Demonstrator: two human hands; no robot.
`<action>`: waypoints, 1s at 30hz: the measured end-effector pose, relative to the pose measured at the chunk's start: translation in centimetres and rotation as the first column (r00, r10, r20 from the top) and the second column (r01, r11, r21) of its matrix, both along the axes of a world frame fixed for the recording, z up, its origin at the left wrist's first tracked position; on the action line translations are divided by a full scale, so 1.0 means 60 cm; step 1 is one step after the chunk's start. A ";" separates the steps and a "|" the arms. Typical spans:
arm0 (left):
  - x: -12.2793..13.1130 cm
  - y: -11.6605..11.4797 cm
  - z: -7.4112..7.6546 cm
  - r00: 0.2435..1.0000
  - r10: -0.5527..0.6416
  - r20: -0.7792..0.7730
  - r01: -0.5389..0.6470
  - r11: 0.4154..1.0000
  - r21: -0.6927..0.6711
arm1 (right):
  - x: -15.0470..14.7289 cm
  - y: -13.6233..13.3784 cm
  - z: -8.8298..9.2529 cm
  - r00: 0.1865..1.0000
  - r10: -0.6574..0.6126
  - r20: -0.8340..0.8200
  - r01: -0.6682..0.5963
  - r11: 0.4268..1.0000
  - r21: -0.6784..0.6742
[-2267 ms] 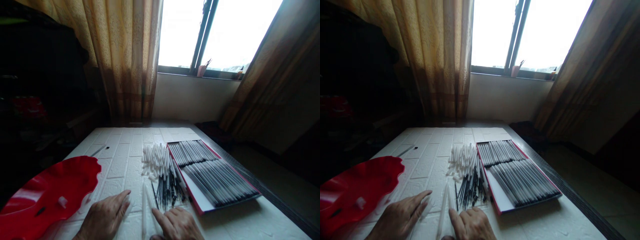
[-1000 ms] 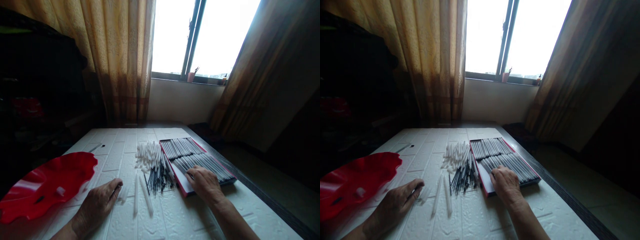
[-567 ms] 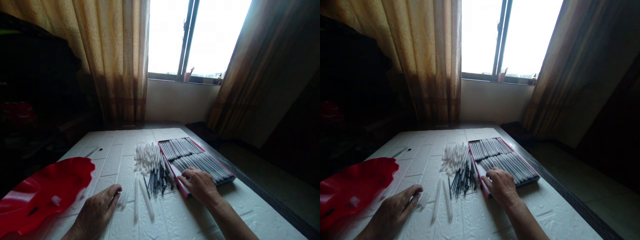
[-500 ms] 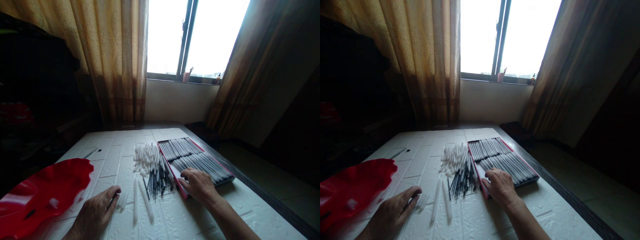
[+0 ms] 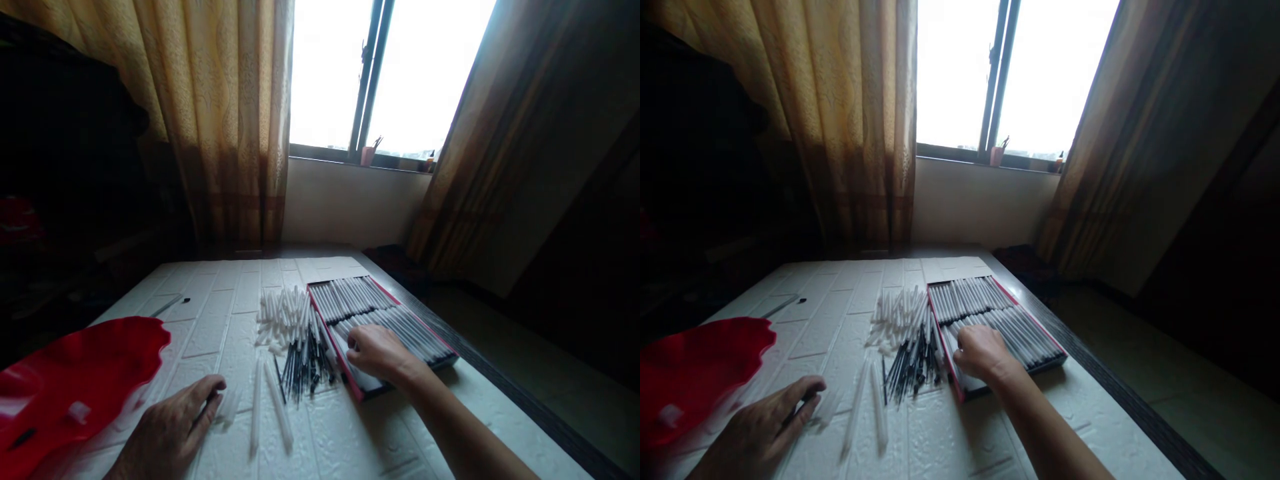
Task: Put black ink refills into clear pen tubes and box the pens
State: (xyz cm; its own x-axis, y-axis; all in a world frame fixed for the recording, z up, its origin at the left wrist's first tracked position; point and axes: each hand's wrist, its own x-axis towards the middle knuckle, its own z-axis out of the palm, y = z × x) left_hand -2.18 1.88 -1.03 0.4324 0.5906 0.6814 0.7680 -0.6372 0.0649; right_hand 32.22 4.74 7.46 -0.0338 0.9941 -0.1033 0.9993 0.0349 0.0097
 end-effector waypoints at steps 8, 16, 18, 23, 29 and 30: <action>-0.001 -0.007 0.001 0.999 0.036 0.004 -0.036 0.997 -0.070 | -0.009 -0.009 -0.008 1.000 -0.005 -0.001 0.005 1.000 -0.027; 0.008 -0.008 0.003 0.994 0.006 -0.108 -0.011 0.999 -0.050 | -0.021 -0.016 -0.013 0.999 -0.044 0.019 0.044 0.998 -0.033; 0.010 -0.009 0.005 0.992 0.005 -0.130 -0.020 0.993 -0.115 | -0.023 -0.016 -0.013 0.999 -0.044 0.018 0.045 0.998 -0.034; 0.022 -0.016 0.022 0.974 0.003 -0.226 -0.079 0.942 -0.327 | -0.018 -0.022 -0.004 0.998 -0.055 0.032 0.056 0.998 -0.003; 0.046 -0.017 0.048 0.959 -0.019 -0.282 -0.097 0.915 -0.393 | 0.009 -0.039 0.033 0.992 -0.124 0.036 0.119 0.986 0.116; 0.051 -0.016 0.052 0.959 -0.021 -0.282 -0.097 0.912 -0.399 | 0.008 -0.041 0.037 0.993 -0.115 0.004 0.113 0.982 0.150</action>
